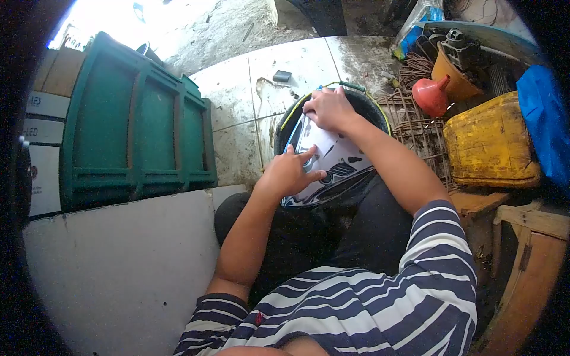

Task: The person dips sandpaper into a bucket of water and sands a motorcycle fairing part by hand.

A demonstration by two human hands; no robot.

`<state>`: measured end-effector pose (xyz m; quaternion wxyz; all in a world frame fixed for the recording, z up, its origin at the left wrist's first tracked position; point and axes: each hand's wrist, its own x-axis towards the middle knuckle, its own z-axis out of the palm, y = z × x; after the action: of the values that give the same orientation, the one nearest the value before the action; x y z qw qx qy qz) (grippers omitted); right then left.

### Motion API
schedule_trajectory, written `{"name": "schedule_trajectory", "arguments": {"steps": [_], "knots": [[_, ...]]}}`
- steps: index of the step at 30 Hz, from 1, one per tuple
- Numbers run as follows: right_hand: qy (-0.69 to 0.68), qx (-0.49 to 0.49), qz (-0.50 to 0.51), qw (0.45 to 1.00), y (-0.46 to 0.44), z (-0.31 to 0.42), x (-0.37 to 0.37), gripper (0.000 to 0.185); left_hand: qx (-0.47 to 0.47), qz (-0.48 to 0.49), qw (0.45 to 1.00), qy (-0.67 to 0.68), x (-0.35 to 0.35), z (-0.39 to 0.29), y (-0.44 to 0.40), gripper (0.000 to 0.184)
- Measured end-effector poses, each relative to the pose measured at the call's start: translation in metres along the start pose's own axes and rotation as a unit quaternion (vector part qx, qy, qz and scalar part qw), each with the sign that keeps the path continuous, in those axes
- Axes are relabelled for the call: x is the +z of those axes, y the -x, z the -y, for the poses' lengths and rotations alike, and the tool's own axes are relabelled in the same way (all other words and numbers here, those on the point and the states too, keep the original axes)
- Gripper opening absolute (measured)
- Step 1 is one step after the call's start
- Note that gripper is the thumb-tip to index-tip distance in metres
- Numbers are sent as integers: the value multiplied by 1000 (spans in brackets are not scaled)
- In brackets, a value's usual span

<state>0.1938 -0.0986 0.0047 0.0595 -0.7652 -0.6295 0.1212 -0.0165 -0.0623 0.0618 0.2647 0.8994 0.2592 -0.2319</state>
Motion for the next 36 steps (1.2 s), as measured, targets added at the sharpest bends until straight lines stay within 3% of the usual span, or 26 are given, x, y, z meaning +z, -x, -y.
{"name": "schedule_trajectory", "arguments": {"steps": [2,4,6,9,12,14,19,22,23,27,30,31,34,36], "knots": [[10,1,-27,1000,4,-3,4,21,2,-8,1000,-4,3,0,-2,83],[48,-34,58,997,4,13,-9,21,6,-7,1000,0,4,0,-2,83],[51,-51,50,996,4,18,-10,21,6,-9,1000,2,3,2,-2,84],[-1,13,-31,999,0,-4,-1,21,6,-9,1000,7,6,3,-1,85],[45,-37,-10,998,6,3,-1,21,13,-8,1000,11,4,1,-1,86],[23,-53,78,995,6,20,-11,20,17,-7,1000,6,4,1,0,87],[-6,32,-64,997,2,-4,-1,20,21,-3,1000,11,4,3,-1,90],[71,-38,18,997,5,9,-3,19,28,5,999,21,2,4,-2,90],[29,-50,66,996,4,18,-5,18,29,7,999,20,3,5,-2,90],[32,7,-44,998,1,5,1,18,32,4,999,31,4,6,-1,90],[22,-16,-45,999,5,5,3,19,40,-3,999,30,7,7,-4,88],[57,-38,39,997,8,14,-7,19,42,-4,999,23,12,10,-7,86],[80,-37,11,996,4,13,-4,20,46,5,999,22,7,9,-7,84],[22,25,-53,998,1,0,0,20,51,9,998,25,7,10,-5,84]]}}
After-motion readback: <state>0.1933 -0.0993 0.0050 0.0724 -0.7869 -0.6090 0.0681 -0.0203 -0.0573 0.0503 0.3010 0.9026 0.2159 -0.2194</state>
